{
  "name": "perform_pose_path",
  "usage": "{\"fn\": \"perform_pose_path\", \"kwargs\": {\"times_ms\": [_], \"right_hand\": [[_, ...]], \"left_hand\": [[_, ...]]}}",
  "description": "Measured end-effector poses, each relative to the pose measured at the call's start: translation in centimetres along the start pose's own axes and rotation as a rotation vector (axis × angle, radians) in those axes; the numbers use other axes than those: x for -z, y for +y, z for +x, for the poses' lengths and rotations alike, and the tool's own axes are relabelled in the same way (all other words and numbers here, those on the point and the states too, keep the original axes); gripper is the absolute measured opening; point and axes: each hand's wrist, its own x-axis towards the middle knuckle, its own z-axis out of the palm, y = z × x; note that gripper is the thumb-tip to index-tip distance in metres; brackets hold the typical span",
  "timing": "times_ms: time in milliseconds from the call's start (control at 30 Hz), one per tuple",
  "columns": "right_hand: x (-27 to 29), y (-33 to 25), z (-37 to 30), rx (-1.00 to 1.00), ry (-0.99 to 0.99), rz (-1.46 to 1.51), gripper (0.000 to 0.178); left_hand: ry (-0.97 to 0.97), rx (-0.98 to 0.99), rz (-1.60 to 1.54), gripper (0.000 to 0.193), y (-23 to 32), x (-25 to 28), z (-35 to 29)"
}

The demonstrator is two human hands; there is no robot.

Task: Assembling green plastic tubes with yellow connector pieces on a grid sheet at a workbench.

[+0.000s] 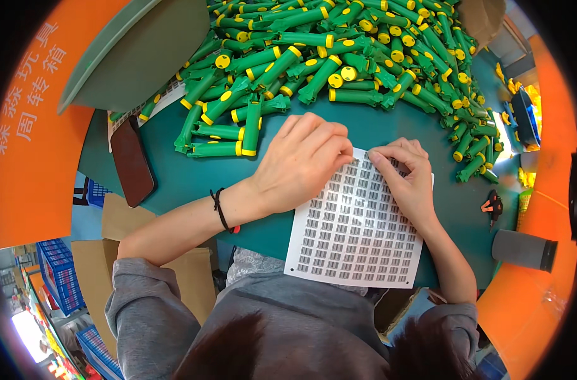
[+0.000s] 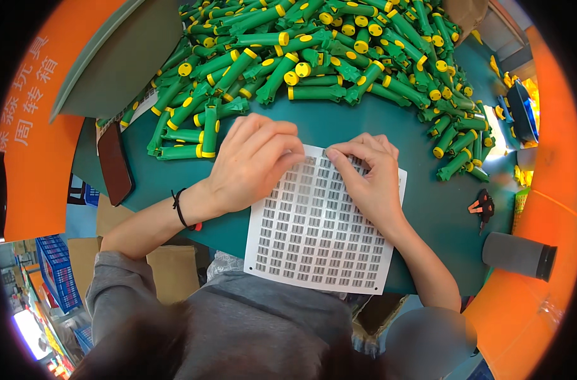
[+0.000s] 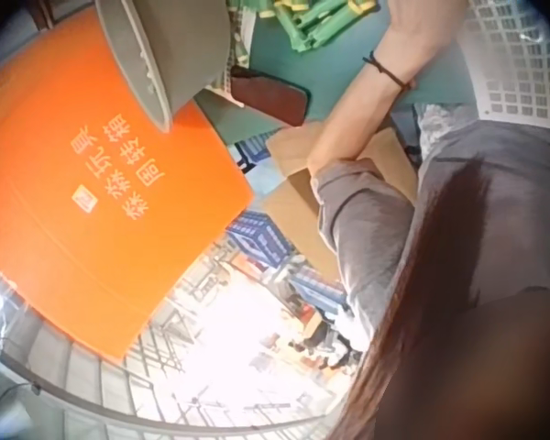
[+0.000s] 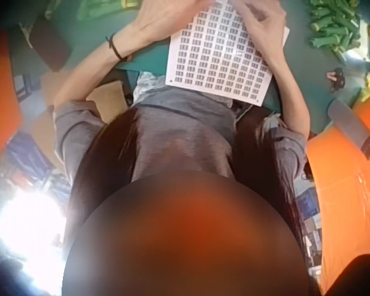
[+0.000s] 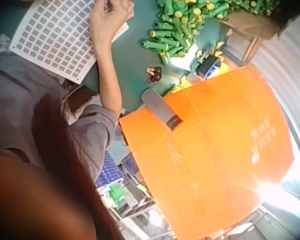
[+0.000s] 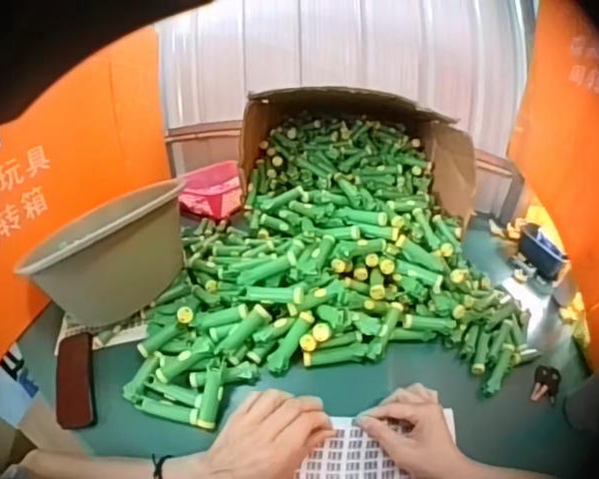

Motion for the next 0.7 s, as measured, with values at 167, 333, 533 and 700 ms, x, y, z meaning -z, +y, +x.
{"fn": "perform_pose_path", "kwargs": {"times_ms": [167, 333, 533, 700], "right_hand": [[1.2, 1.2, 3.3, 0.147, 0.123, -0.053, 0.026], [4.4, 4.6, 8.8, 0.434, 0.165, -0.555, 0.046], [6.3, 3.5, 6.6, 0.424, 0.118, -0.375, 0.041], [5.2, -2.3, 0.3, -0.283, -0.195, 0.306, 0.033]], "left_hand": [[0.035, 0.157, -0.180, 0.020, 0.2, 0.4, 0.2], [0.026, 0.211, -0.302, 0.016, 0.5, 0.2, 0.7], [0.124, 0.237, -0.360, 0.018, 0.3, 0.9, 1.1], [0.257, 0.306, -0.478, 0.013, 1.0, 2.6, 2.1]]}}
